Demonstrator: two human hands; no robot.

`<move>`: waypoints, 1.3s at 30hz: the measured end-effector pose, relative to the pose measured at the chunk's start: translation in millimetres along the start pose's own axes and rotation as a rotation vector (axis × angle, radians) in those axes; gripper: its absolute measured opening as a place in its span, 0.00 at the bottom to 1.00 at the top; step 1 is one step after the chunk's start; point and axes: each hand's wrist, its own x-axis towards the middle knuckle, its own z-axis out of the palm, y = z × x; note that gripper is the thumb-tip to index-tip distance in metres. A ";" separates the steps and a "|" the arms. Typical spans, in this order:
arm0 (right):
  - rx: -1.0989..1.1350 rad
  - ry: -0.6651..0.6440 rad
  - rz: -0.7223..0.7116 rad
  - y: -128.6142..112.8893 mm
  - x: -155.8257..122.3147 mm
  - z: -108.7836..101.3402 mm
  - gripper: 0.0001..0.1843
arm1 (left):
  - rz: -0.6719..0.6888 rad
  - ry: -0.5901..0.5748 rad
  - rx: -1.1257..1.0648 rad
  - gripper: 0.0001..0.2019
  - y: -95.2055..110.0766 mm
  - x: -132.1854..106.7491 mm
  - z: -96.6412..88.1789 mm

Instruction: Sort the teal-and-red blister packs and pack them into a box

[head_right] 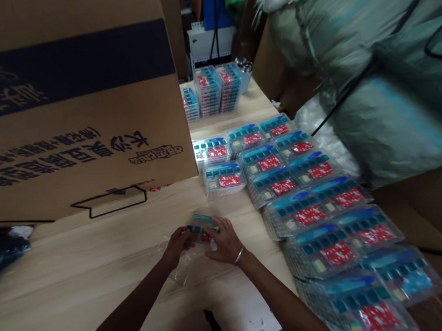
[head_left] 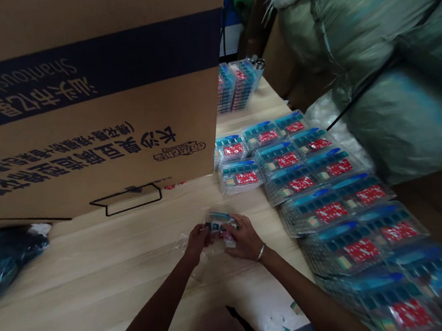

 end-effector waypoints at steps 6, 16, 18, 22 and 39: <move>-0.070 -0.204 0.124 16.6 6.2 8.7 0.43 | 0.167 0.166 0.207 0.10 -7.6 15.0 -2.5; -0.055 -0.255 0.103 21.4 4.7 20.6 0.46 | 0.535 0.190 0.831 0.21 -32.1 -28.6 -53.2; -0.054 -0.253 0.126 19.2 5.1 20.4 0.46 | 0.719 -0.001 1.087 0.25 -56.0 -53.9 -75.8; -0.046 -0.315 0.134 14.7 9.1 16.0 0.48 | 0.710 0.071 1.367 0.29 -93.0 -64.3 -122.3; 0.009 -0.420 0.083 -25.3 21.2 31.6 0.48 | 0.552 0.119 0.999 0.25 -29.4 5.3 -55.4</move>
